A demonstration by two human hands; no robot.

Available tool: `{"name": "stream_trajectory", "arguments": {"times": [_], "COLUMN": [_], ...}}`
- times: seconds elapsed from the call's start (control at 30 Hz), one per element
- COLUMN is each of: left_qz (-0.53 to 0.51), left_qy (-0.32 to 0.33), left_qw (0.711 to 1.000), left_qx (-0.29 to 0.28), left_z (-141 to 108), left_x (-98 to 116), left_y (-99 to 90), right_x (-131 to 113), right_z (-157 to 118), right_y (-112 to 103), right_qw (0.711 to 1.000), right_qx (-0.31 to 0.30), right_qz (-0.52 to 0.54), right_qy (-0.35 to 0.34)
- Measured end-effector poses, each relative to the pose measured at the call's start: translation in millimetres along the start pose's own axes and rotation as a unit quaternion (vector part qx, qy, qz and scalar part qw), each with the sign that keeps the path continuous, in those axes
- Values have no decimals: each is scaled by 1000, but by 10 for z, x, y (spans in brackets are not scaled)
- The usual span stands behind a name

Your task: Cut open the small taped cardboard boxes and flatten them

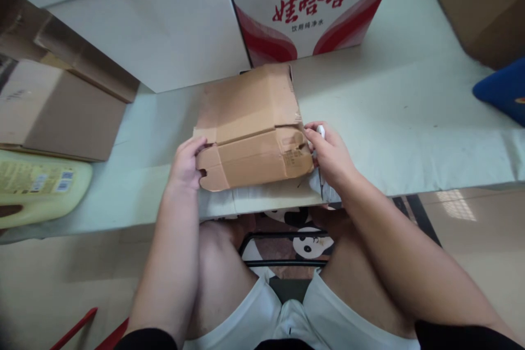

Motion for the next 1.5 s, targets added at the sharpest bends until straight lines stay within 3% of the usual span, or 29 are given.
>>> {"name": "stream_trajectory", "arguments": {"times": [0.1, 0.27, 0.43, 0.63, 0.73, 1.0, 1.2, 1.37, 1.5], "left_qz": [-29, -52, -80, -71, -64, -93, -104, -99, -78], "left_qy": [42, 67, 85, 107, 115, 90, 56, 59, 100], "left_qw": [998, 995, 992, 992, 991, 992, 993, 993, 992], "left_qx": [33, 59, 38, 11, 19, 10, -13, -32, -15], "left_z": [27, 35, 5, -19, -39, -49, -32, -63, -63], "left_x": [53, 74, 139, 190, 200, 171, 113, 132, 177], "left_y": [-102, -193, -169, -100, -84, -42, -26, 49, 37], "right_x": [-35, 7, -33, 19, 46, 73, 88, 125, 90], "right_z": [-13, -67, -66, -88, -118, -88, -53, -60, -51], "right_y": [41, 246, 102, 317, 379, 368, 235, 329, 300], "right_qw": [1000, 993, 999, 988, 982, 986, 994, 988, 991], "right_qx": [-23, -112, -28, -145, -171, -150, -71, -132, -126], "right_qz": [-4, -18, -23, -40, -54, -44, 31, 31, 20], "right_qy": [-5, 39, 11, 39, 52, 57, 72, 78, 44]}}
Point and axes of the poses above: each hand's wrist, its own z-axis towards the middle knuckle, its own y-axis out of the palm, x = y × z, the point moved 9 cm from there along z, towards the middle knuckle, and after that the axes turned 11 degrees about -x, right-handed, at the moved point
